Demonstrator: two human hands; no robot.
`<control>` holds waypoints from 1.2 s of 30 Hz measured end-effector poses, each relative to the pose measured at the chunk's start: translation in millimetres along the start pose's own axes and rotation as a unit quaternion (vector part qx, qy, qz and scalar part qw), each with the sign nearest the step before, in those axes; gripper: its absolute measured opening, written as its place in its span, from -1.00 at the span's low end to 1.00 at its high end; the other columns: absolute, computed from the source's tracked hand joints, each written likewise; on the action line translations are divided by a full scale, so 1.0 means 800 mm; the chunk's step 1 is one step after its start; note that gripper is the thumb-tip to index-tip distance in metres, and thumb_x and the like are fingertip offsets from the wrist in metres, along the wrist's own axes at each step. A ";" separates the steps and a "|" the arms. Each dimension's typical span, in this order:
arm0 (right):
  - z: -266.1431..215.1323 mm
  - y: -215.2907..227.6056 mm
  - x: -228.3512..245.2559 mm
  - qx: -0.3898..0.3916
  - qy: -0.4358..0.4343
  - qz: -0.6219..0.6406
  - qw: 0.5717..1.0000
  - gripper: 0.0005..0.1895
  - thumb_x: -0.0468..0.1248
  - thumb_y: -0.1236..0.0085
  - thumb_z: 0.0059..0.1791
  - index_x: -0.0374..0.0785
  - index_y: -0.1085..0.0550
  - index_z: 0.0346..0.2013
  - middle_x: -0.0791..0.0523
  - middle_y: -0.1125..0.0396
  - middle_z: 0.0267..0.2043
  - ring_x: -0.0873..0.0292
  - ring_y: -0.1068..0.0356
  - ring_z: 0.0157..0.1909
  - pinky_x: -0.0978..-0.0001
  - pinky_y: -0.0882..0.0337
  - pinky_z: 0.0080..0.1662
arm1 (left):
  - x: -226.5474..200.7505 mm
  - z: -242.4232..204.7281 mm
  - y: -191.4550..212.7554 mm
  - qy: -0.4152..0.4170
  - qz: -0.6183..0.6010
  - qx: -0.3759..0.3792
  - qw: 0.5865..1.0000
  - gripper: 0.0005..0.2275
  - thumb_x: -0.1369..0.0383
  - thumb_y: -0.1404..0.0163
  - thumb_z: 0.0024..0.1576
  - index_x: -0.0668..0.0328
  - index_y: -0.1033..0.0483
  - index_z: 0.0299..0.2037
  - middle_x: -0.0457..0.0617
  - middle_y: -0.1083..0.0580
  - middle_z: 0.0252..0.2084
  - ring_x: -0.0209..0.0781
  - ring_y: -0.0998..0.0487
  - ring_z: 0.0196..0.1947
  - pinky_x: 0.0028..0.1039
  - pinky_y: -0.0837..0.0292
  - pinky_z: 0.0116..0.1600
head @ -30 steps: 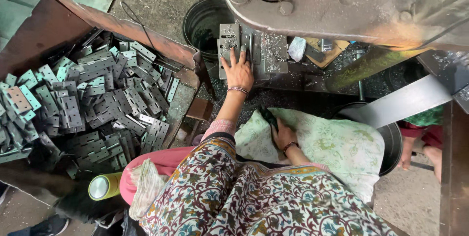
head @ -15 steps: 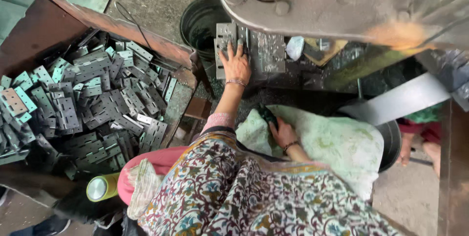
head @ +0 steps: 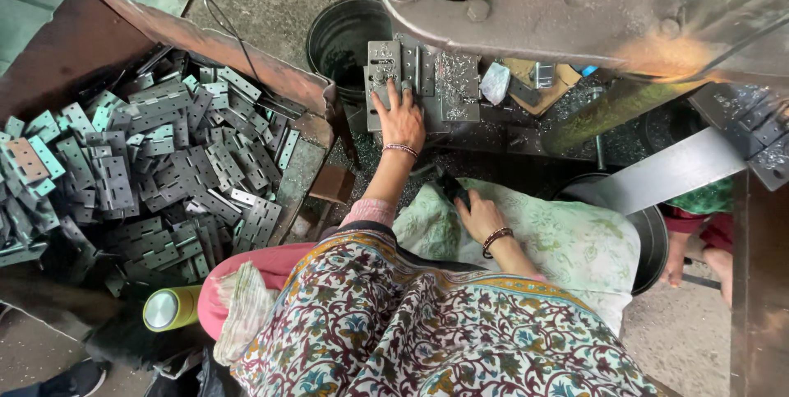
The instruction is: The person repeatedly places small metal pieces into a press machine, activates the press, and removes the processed pieces. The person handles the metal pieces by hand and operates the machine lever with the right hand.
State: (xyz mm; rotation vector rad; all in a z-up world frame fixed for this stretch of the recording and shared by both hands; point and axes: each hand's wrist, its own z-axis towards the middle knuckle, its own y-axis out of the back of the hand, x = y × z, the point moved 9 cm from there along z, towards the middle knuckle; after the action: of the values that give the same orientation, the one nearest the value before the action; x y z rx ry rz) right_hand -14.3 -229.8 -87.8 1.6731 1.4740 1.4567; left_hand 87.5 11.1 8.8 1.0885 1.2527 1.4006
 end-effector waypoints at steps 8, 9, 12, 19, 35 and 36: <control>0.020 -0.083 -0.035 -0.002 0.003 -0.001 1.000 -0.48 0.11 0.25 0.10 -0.08 -0.28 0.24 -0.21 -0.48 -0.28 -0.33 -0.49 -0.23 -0.21 -0.46 -0.14 | 0.015 0.010 0.020 0.007 -0.034 -0.004 0.999 -0.65 0.19 0.26 0.29 0.12 -0.61 -0.01 -0.03 -0.18 0.45 0.21 0.11 0.52 0.40 0.27 0.42; 0.018 -0.097 -0.043 0.014 -0.004 0.005 1.000 -0.51 0.11 0.26 0.11 -0.06 -0.29 0.21 -0.20 -0.48 -0.27 -0.33 -0.48 -0.21 -0.23 -0.44 -0.13 | 0.014 0.005 0.017 0.005 -0.050 0.006 0.999 -0.64 0.18 0.26 0.32 0.14 -0.61 -0.01 -0.02 -0.18 0.45 0.21 0.11 0.53 0.39 0.27 0.44; 0.020 -0.113 -0.057 0.025 -0.014 0.016 0.999 -0.51 0.10 0.20 0.10 -0.04 -0.27 0.23 -0.21 -0.48 -0.25 -0.34 -0.47 -0.19 -0.22 -0.45 -0.11 | 0.013 -0.002 0.011 0.007 -0.074 0.017 0.997 -0.65 0.19 0.25 0.34 0.15 -0.61 0.00 -0.02 -0.19 0.45 0.22 0.11 0.55 0.38 0.26 0.46; 0.013 -0.057 -0.041 -0.023 0.009 0.061 0.998 -0.55 0.12 0.08 0.09 -0.14 -0.37 0.06 -0.24 -0.47 -0.30 -0.37 -0.46 -0.17 -0.24 -0.42 -0.13 | 0.014 0.009 0.002 -0.013 -0.063 0.002 0.998 -0.68 0.26 0.20 0.23 0.11 -0.61 0.02 -0.06 -0.20 0.43 0.23 0.09 0.51 0.44 0.24 0.40; 0.031 -0.112 -0.058 -0.024 0.019 -0.001 1.000 -0.48 0.10 0.19 0.11 -0.06 -0.28 0.27 -0.22 -0.47 -0.18 -0.36 -0.46 -0.13 -0.24 -0.43 -0.08 | 0.017 0.045 -0.006 0.004 -0.099 -0.026 0.995 -0.64 0.20 0.25 0.30 0.15 -0.62 -0.01 -0.06 -0.20 0.45 0.20 0.07 0.52 0.39 0.21 0.43; 0.028 -0.109 -0.059 -0.038 0.032 0.007 0.999 -0.51 0.10 0.18 0.12 -0.07 -0.31 0.24 -0.22 -0.47 -0.16 -0.37 -0.45 -0.12 -0.24 -0.43 -0.08 | 0.016 0.043 -0.008 0.005 -0.111 -0.014 0.994 -0.65 0.19 0.24 0.30 0.15 -0.62 -0.02 -0.07 -0.19 0.46 0.19 0.07 0.53 0.38 0.21 0.44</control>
State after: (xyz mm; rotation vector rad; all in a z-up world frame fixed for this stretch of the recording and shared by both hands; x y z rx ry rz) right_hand -22.7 -239.3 -189.0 1.6076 1.4254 1.5669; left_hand 119.7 29.9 6.0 0.8939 1.3149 1.2529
